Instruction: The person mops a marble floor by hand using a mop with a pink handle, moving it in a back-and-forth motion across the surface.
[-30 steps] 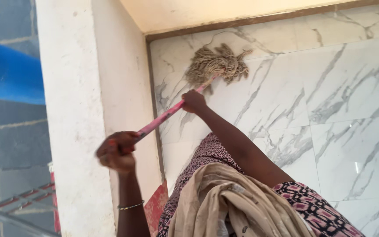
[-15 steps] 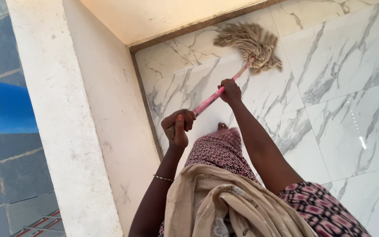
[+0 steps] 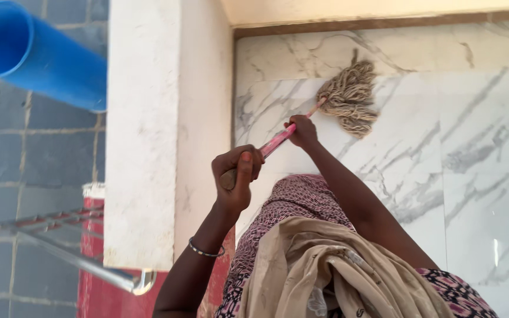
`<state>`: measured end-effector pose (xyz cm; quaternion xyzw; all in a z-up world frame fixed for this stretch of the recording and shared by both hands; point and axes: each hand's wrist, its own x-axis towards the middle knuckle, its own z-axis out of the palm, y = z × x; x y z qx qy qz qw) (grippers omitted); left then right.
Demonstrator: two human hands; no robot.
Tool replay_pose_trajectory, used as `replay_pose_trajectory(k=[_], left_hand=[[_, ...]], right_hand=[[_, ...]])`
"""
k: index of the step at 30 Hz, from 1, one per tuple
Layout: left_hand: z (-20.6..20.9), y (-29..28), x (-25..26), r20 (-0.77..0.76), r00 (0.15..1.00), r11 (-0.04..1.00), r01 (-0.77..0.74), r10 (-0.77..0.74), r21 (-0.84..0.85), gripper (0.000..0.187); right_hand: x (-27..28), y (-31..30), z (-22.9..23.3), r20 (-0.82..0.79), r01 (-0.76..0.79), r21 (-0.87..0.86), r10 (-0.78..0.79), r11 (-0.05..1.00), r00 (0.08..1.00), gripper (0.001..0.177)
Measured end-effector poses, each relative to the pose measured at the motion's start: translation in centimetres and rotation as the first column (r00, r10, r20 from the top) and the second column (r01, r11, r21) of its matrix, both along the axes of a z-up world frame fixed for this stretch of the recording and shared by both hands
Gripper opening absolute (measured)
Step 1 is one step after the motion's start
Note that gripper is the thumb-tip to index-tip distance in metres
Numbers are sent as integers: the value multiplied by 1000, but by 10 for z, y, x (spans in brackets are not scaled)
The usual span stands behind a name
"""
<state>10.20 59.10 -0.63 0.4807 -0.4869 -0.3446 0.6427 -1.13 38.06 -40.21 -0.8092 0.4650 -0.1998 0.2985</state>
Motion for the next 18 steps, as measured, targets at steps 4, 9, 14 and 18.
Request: replay_pose_trajectory(k=[4,9,14,18], left_hand=[[7,54,7,53,973,974,-226,225,13,50],[4,117,-3,18,885,885,-465,464,10,50],[-1,176,-11,36,804,805,-592,593,-48,50],[-10,215,-12,-27,781,772,-622,624,-131,49]], right_hand=[[65,38,-4,-26,-210,1,210,978,977,27],[111,102,23,-53,-388,110,395,915,917,29],[102,164,62,-46,-468,203,486,860,873,24],[65,200,80,-168,-479,192,510,856,844,15]])
